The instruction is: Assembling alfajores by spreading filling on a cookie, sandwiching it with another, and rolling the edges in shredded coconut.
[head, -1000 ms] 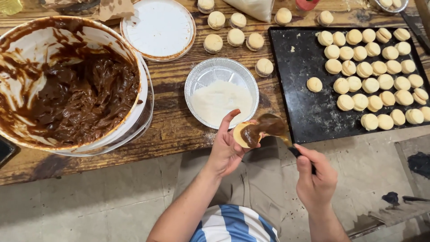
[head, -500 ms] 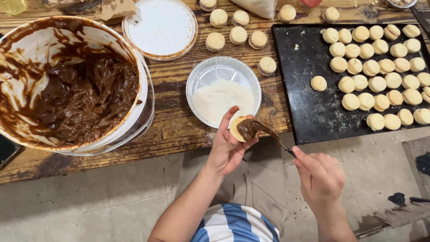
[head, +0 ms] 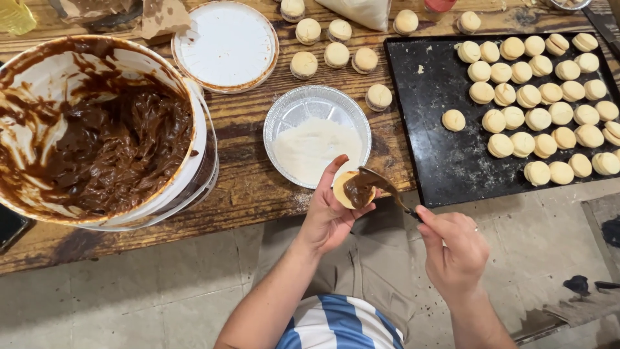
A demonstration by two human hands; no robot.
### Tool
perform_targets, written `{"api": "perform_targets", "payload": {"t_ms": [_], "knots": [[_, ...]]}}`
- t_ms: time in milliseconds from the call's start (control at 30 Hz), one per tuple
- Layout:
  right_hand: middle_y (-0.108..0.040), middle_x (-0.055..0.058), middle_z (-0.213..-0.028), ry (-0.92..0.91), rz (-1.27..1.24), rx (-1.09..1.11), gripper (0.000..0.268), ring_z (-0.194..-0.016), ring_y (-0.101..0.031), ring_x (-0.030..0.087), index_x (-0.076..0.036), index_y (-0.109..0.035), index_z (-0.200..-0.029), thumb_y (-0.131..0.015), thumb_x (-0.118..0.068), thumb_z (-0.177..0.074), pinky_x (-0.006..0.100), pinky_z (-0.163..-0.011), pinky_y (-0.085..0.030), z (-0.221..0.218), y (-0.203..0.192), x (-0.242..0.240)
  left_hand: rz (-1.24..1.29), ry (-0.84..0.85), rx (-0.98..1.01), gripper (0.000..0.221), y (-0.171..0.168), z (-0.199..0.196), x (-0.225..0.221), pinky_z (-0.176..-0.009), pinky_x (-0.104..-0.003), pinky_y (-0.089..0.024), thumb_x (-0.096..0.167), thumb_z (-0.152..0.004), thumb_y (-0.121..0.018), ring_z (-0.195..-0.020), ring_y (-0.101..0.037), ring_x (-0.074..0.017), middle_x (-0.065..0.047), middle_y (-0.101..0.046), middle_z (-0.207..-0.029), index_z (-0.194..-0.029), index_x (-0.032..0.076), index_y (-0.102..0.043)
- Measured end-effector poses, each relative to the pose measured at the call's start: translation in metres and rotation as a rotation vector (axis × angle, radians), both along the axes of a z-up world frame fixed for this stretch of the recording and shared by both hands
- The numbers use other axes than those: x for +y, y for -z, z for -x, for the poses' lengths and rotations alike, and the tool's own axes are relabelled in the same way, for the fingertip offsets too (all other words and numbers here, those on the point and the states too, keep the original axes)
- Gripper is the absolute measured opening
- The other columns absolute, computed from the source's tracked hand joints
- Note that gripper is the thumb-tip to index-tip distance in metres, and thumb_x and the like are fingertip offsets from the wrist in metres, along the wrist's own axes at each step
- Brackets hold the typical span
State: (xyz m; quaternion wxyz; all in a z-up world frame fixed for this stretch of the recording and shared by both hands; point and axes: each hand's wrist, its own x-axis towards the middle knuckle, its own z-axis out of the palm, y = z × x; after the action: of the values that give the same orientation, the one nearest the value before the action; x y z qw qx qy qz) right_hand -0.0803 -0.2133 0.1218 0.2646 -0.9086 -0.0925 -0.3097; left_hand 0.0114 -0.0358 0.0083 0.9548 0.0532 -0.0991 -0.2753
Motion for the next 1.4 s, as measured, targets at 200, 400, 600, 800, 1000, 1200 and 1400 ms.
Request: {"api": "perform_targets", "payload": {"t_ms": [200, 400, 600, 800, 1000, 1200, 1400], "knots": [[-0.067, 0.006, -0.083, -0.011, 0.100, 0.091, 0.024, -0.071, -0.059, 0.023, -0.006, -0.074, -0.114, -0.077, -0.008, -0.090, 0.036, -0.068, -0.043, -0.001, -0.008, 0.000, 0.009, -0.038, 0.029, 0.106, -0.001, -0.001, -0.001, -0.103, -0.044, -0.057, 0.029, -0.081, -0.089, -0.126, -0.063, -0.0288, -0.013, -0.056, -0.148, -0.164, 0.017, -0.024], [-0.066, 0.004, -0.084, 0.023, 0.185, 0.047, 0.027, -0.072, -0.057, 0.022, -0.009, -0.075, -0.113, -0.078, -0.008, -0.086, 0.037, -0.069, -0.043, 0.003, -0.018, -0.001, 0.073, -0.045, 0.077, 0.099, -0.003, -0.003, -0.003, -0.105, -0.043, -0.057, 0.026, -0.082, -0.088, -0.128, -0.061, -0.0292, -0.014, -0.052, -0.150, -0.161, 0.016, -0.029], [-0.067, 0.004, -0.084, 0.064, 0.244, -0.009, 0.029, -0.071, -0.056, 0.022, -0.010, -0.077, -0.110, -0.082, -0.007, -0.082, 0.037, -0.069, -0.043, 0.007, -0.026, 0.002, 0.064, -0.040, 0.113, 0.092, -0.005, -0.004, -0.001, -0.105, -0.042, -0.056, 0.025, -0.086, -0.084, -0.127, -0.061, -0.0355, -0.014, -0.051, -0.149, -0.159, 0.016, -0.030], [-0.068, 0.005, -0.088, 0.034, 0.212, -0.076, 0.032, -0.076, -0.060, 0.023, -0.012, -0.075, -0.112, -0.082, -0.008, -0.082, 0.037, -0.072, -0.045, -0.004, -0.028, 0.010, -0.053, -0.048, 0.038, 0.091, -0.003, 0.000, -0.002, -0.104, -0.042, -0.055, 0.012, -0.088, -0.085, -0.123, -0.062, -0.0276, -0.010, -0.052, -0.145, -0.160, 0.017, -0.030], [-0.066, 0.000, -0.078, -0.004, 0.254, -0.014, 0.031, -0.066, -0.058, 0.022, -0.015, -0.078, -0.106, -0.084, -0.012, -0.076, 0.037, -0.063, -0.043, -0.004, -0.038, 0.013, -0.045, -0.076, 0.084, 0.099, -0.005, 0.002, 0.002, -0.101, -0.041, -0.053, 0.019, -0.081, -0.090, -0.124, -0.060, -0.0245, -0.010, -0.053, -0.146, -0.160, 0.016, -0.031], [-0.065, 0.000, -0.084, 0.009, 0.225, 0.023, 0.033, -0.074, -0.058, 0.022, -0.016, -0.077, -0.110, -0.083, -0.012, -0.077, 0.037, -0.068, -0.045, 0.004, -0.040, 0.012, -0.065, -0.104, 0.089, 0.097, -0.007, 0.000, 0.003, -0.109, -0.043, -0.050, 0.018, -0.078, -0.089, -0.129, -0.057, -0.0247, -0.009, -0.053, -0.146, -0.157, 0.016, -0.033], [-0.065, 0.003, -0.089, -0.006, 0.191, -0.016, 0.037, -0.077, -0.057, 0.024, -0.016, -0.077, -0.110, -0.084, -0.008, -0.074, 0.037, -0.069, -0.047, 0.009, -0.024, 0.007, -0.037, -0.094, 0.092, 0.095, -0.009, 0.004, 0.001, -0.107, -0.044, -0.049, 0.017, -0.081, -0.088, -0.130, -0.057, -0.0260, -0.010, -0.053, -0.146, -0.158, 0.016, -0.034]]}}
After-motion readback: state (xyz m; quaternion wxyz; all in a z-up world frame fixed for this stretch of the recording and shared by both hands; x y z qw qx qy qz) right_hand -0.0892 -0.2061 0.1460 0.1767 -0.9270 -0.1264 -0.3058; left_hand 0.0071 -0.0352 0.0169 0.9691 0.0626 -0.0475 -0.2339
